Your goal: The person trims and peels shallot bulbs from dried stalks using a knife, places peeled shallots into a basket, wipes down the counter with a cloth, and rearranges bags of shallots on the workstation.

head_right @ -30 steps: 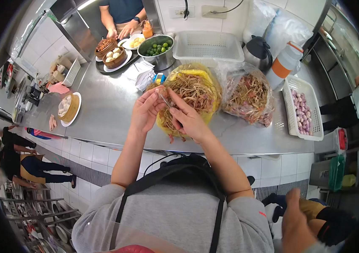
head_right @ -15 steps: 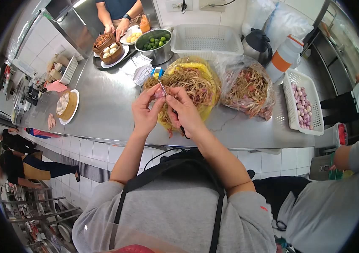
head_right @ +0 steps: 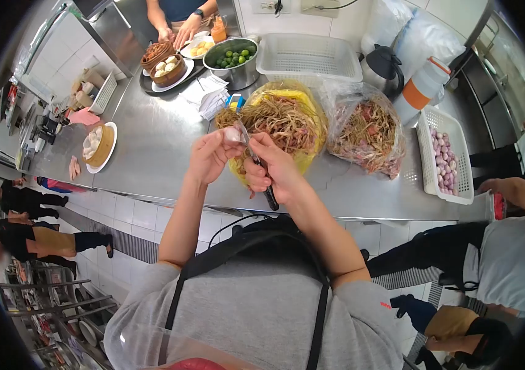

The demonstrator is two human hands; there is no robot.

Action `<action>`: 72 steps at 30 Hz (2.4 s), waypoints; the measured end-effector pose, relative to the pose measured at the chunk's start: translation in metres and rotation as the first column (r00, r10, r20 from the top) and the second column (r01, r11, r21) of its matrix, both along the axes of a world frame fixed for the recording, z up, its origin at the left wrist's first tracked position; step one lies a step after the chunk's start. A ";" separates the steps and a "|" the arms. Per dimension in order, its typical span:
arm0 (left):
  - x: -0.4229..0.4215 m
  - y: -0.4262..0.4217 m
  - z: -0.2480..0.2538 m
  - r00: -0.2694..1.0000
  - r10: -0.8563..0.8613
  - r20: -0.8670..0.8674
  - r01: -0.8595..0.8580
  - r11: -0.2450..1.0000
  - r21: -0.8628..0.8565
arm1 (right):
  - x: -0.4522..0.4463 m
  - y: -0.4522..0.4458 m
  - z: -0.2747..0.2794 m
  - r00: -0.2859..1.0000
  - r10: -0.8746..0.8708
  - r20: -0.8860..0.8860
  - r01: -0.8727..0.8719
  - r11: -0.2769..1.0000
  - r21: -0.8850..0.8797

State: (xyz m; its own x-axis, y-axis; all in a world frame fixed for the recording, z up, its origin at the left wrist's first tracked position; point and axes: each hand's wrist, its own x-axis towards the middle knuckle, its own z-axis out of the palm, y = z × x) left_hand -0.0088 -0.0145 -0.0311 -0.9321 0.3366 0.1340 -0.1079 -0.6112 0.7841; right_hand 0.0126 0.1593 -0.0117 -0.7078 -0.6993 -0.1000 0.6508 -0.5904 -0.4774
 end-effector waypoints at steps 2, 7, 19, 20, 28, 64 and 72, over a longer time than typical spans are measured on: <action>-0.001 0.006 -0.006 0.992 0.127 0.025 -0.126 0.991 -0.034 | 0.001 -0.004 0.001 1.000 -0.022 0.009 0.022 1.000 -0.010; 0.008 0.023 -0.005 0.961 0.259 0.094 -0.261 0.965 0.011 | -0.005 -0.007 0.003 0.994 -0.100 -0.034 0.103 0.989 0.101; 0.006 0.018 -0.001 0.909 0.415 -0.040 -0.417 0.904 -0.098 | -0.018 -0.004 0.003 0.839 -0.017 -0.545 0.421 0.653 0.629; 0.005 0.020 -0.001 0.910 0.414 -0.040 -0.416 0.904 -0.098 | -0.015 -0.004 0.007 0.839 -0.017 -0.544 0.422 0.652 0.630; 0.000 0.025 0.001 0.895 0.435 -0.095 -0.445 0.884 -0.144 | -0.010 -0.011 0.005 0.819 -0.110 -0.563 0.428 0.772 0.470; 0.002 0.017 0.002 0.956 0.292 0.008 -0.290 0.950 -0.114 | -0.010 -0.004 -0.010 0.849 -0.105 -0.518 0.414 0.741 0.529; 0.003 0.018 -0.001 0.922 0.387 -0.019 -0.384 0.909 -0.162 | 0.003 -0.011 0.000 0.904 -0.095 -0.416 0.328 0.780 0.533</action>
